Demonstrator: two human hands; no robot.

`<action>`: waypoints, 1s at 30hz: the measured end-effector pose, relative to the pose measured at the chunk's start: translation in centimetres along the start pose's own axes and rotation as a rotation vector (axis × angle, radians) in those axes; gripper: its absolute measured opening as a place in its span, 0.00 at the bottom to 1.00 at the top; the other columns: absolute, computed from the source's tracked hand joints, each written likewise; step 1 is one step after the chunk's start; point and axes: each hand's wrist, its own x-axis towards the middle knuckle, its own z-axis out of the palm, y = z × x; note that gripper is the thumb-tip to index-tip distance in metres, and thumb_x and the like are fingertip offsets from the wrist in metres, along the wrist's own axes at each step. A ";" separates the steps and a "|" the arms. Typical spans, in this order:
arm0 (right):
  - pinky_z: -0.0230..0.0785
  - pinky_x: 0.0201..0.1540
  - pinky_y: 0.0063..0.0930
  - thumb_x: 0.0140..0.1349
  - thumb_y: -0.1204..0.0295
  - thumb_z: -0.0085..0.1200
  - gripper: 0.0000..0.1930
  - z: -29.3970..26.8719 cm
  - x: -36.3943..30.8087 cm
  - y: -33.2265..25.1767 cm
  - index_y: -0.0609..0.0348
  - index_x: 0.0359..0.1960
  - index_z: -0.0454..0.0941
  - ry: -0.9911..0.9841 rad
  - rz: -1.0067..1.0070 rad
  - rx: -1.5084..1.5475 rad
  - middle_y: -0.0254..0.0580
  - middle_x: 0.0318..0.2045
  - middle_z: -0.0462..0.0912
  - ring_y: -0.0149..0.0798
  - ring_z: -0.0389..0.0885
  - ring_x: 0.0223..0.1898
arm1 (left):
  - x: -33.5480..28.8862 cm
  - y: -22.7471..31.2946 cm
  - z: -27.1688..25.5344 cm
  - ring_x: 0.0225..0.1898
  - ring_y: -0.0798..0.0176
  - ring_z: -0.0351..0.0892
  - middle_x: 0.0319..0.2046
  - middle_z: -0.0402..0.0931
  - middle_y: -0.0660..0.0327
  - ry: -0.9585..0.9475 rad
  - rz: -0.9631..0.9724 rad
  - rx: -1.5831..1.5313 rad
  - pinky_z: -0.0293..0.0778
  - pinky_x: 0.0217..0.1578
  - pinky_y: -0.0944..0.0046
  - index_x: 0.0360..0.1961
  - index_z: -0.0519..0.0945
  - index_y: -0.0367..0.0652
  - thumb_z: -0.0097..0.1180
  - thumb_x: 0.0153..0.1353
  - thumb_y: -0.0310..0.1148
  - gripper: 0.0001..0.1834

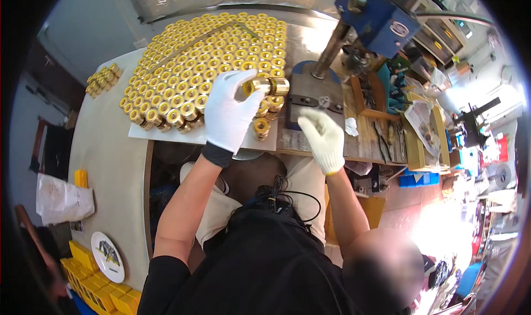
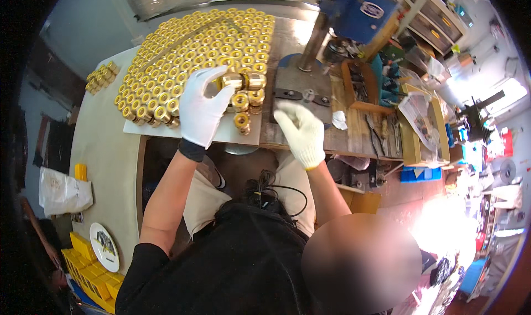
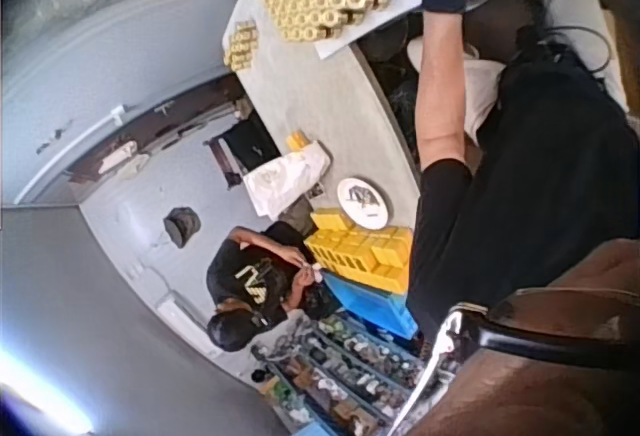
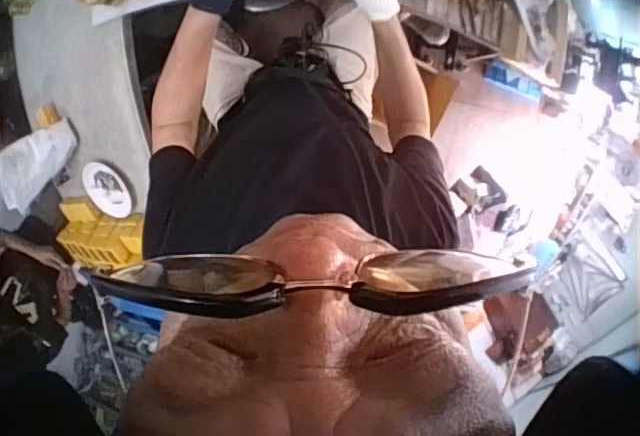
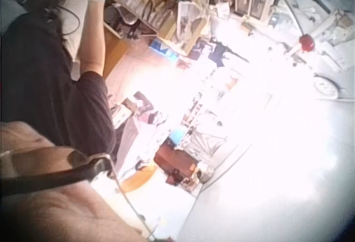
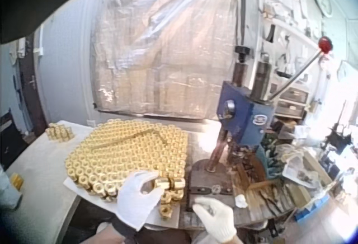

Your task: Using a manual hand press to assemble or join small metal cylinders.

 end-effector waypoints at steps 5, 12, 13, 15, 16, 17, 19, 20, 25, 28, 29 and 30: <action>0.77 0.50 0.20 0.72 0.73 0.64 0.13 -5.2 -4.6 6.3 0.67 0.54 0.86 0.131 0.152 0.024 0.35 0.45 0.90 0.23 0.84 0.44 | 0.7 1.4 8.2 0.51 0.49 0.84 0.48 0.84 0.54 -0.175 -0.025 -0.092 0.79 0.56 0.55 0.50 0.88 0.44 0.72 0.61 0.38 0.17; 0.67 0.29 0.17 0.73 0.69 0.64 0.12 -7.3 -4.6 7.9 0.64 0.52 0.88 0.233 0.261 0.220 0.27 0.29 0.84 0.19 0.74 0.25 | 2.1 2.3 15.4 0.50 0.46 0.85 0.46 0.84 0.51 -0.293 0.073 -0.049 0.80 0.53 0.53 0.48 0.88 0.43 0.70 0.61 0.41 0.17; 0.67 0.29 0.18 0.74 0.69 0.64 0.12 -7.3 -4.5 7.7 0.64 0.52 0.88 0.226 0.274 0.236 0.28 0.30 0.84 0.19 0.74 0.26 | 2.5 3.0 16.0 0.49 0.45 0.85 0.45 0.84 0.51 -0.314 0.067 -0.058 0.80 0.53 0.51 0.50 0.87 0.43 0.71 0.60 0.42 0.20; 0.67 0.29 0.18 0.74 0.69 0.63 0.13 -7.1 -4.3 7.8 0.65 0.52 0.87 0.239 0.278 0.238 0.28 0.30 0.84 0.19 0.75 0.26 | 3.4 4.1 16.7 0.50 0.43 0.84 0.47 0.83 0.50 -0.409 0.054 -0.008 0.80 0.53 0.50 0.57 0.83 0.44 0.73 0.57 0.40 0.27; 0.68 0.29 0.18 0.74 0.69 0.63 0.13 -7.1 -4.2 7.8 0.65 0.52 0.87 0.253 0.285 0.239 0.28 0.30 0.84 0.19 0.75 0.26 | 3.6 4.4 16.7 0.50 0.43 0.84 0.47 0.83 0.50 -0.408 0.055 -0.010 0.80 0.53 0.50 0.57 0.83 0.44 0.73 0.57 0.40 0.27; 0.68 0.29 0.18 0.74 0.69 0.63 0.13 -7.1 -4.2 7.6 0.65 0.52 0.87 0.252 0.282 0.237 0.28 0.30 0.84 0.19 0.75 0.26 | 3.7 4.8 16.4 0.52 0.42 0.83 0.47 0.82 0.48 -0.423 0.050 -0.014 0.79 0.55 0.49 0.58 0.81 0.40 0.75 0.55 0.40 0.30; 0.68 0.28 0.17 0.74 0.68 0.63 0.13 -7.4 -4.4 7.1 0.64 0.52 0.87 0.234 0.314 0.248 0.28 0.30 0.84 0.19 0.76 0.26 | 3.1 5.1 15.9 0.54 0.39 0.81 0.51 0.81 0.45 -0.367 0.089 -0.035 0.77 0.57 0.48 0.64 0.76 0.35 0.79 0.50 0.39 0.41; 0.70 0.30 0.17 0.73 0.69 0.64 0.13 -7.8 -4.6 7.7 0.64 0.52 0.87 0.223 0.319 0.291 0.29 0.32 0.86 0.19 0.77 0.27 | 2.0 4.9 15.1 0.52 0.43 0.82 0.52 0.80 0.46 -0.301 0.077 -0.107 0.78 0.55 0.51 0.65 0.76 0.35 0.79 0.51 0.38 0.41; 0.77 0.39 0.21 0.71 0.74 0.64 0.12 -12.3 -2.2 -2.8 0.63 0.53 0.87 0.357 -0.052 0.018 0.35 0.39 0.89 0.26 0.83 0.34 | -8.8 3.2 4.4 0.41 0.68 0.81 0.52 0.81 0.56 -0.400 -0.136 -0.362 0.79 0.47 0.66 0.67 0.78 0.41 0.72 0.60 0.25 0.32; 0.81 0.50 0.29 0.68 0.79 0.61 0.13 -19.8 2.5 -12.9 0.64 0.52 0.89 0.643 -0.922 -0.689 0.43 0.50 0.90 0.36 0.88 0.49 | -14.7 1.8 -0.2 0.38 0.68 0.82 0.47 0.84 0.59 -0.475 -0.332 -0.300 0.80 0.46 0.66 0.64 0.81 0.43 0.70 0.62 0.23 0.28; 0.82 0.48 0.29 0.69 0.80 0.59 0.14 -23.7 6.0 -16.6 0.61 0.54 0.88 0.708 -1.248 -0.469 0.42 0.49 0.91 0.37 0.89 0.46 | -15.5 1.7 -0.5 0.37 0.68 0.83 0.46 0.85 0.60 -0.483 -0.349 -0.317 0.80 0.46 0.66 0.63 0.82 0.43 0.70 0.62 0.23 0.27; 0.82 0.48 0.29 0.69 0.80 0.59 0.14 -20.0 6.1 -19.4 0.61 0.54 0.88 0.697 -1.254 -0.453 0.42 0.49 0.91 0.37 0.89 0.46 | -16.4 1.4 -1.5 0.39 0.68 0.84 0.48 0.85 0.59 -0.481 -0.423 -0.311 0.81 0.47 0.67 0.63 0.82 0.42 0.69 0.63 0.23 0.26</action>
